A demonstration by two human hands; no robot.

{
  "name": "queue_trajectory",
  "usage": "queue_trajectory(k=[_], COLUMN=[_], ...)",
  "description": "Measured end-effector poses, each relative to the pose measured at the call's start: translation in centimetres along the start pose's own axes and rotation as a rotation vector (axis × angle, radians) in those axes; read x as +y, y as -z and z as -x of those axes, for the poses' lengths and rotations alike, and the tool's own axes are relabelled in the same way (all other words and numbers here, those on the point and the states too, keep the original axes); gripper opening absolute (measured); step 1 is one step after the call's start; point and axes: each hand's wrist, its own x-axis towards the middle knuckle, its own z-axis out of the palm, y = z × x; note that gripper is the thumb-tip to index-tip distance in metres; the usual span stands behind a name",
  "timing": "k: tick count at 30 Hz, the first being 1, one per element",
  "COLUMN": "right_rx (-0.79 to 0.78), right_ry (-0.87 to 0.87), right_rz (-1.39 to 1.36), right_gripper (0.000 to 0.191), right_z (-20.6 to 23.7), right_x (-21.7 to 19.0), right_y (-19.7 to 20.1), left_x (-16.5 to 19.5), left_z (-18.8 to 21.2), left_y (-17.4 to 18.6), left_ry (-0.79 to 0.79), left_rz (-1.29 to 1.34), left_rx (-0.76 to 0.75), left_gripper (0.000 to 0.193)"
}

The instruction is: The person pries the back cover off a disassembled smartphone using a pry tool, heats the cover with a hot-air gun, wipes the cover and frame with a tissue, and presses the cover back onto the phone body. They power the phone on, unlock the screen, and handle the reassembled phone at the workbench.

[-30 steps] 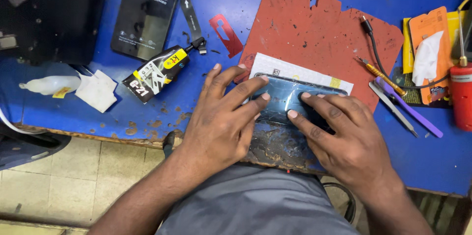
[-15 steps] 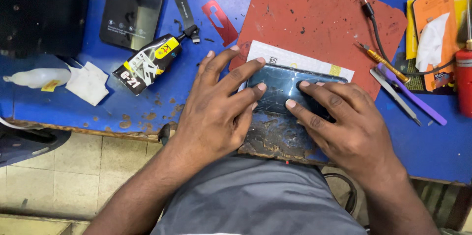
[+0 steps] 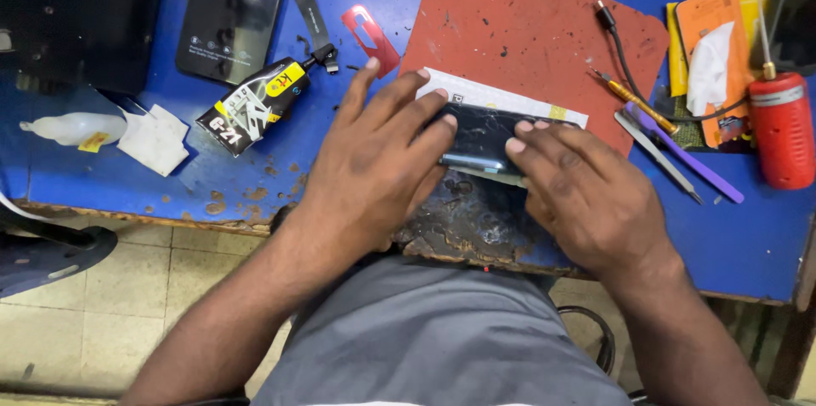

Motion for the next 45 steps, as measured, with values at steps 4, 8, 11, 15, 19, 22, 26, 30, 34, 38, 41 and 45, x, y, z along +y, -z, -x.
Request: queue_trajectory(k=[4, 8, 11, 15, 19, 22, 26, 30, 34, 38, 41, 45], right_rx=[0.013, 0.029, 0.059, 0.111, 0.238, 0.322, 0.357, 0.394, 0.436, 0.428, 0.428, 0.470], right_ry=[-0.071, -0.099, -0.141, -0.243, -0.635, -0.824, -0.810, -0.726, -0.695, -0.716, -0.710, -0.729], right_rz=[-0.037, 0.019, 0.040, -0.052, -0.582, -1.187, -1.331, -1.325, -1.260, -1.201, -1.191, -1.222], right_gripper=[0.044, 0.040, 0.033, 0.028, 0.023, 0.027, 0.039, 0.060, 0.056, 0.051, 0.051, 0.054], right_z=[-0.4, -0.7, -0.7, -0.4, 0.2, 0.0, -0.1, 0.4, 0.6, 0.8, 0.8, 0.7], right_x=[0.3, 0.3, 0.4, 0.9, 0.3, -0.8, -1.9, -2.7, -3.4, -3.8, -3.8, -3.7], right_y=[0.7, 0.9, 0.8, 1.1, 1.0, -0.7, -2.6, -2.9, -3.2, -3.3, -3.2, -3.2], left_x=[-0.3, -0.3, -0.2, -0.1, 1.0, 2.3, 2.0, 1.5, 1.6, 1.8, 1.8, 2.1], left_z=[-1.0, -1.6, -2.1, -2.9, -3.3, -3.5, -3.1, -2.4, -2.3, -2.5, -2.6, -3.1], left_y=[0.2, 0.5, 0.6, 1.1, 1.0, -0.1, -1.1, -1.2, -1.1, -1.1, -0.9, -0.4], left_ry=[-0.027, -0.022, -0.002, 0.072, 0.326, 0.379, 0.456, 0.511, 0.510, 0.487, 0.505, 0.496], left_rz=[-0.008, -0.002, 0.027, 0.179, 1.029, 1.384, 1.479, 1.447, 1.424, 1.450, 1.443, 1.407], left_rx=[0.047, 0.043, 0.070, 0.175, 0.327, 0.349, 0.336, 0.320, 0.311, 0.329, 0.319, 0.295], left_gripper=[0.031, 0.028, 0.031, 0.034, 0.042, 0.036, 0.027, 0.026, 0.026, 0.026, 0.027, 0.027])
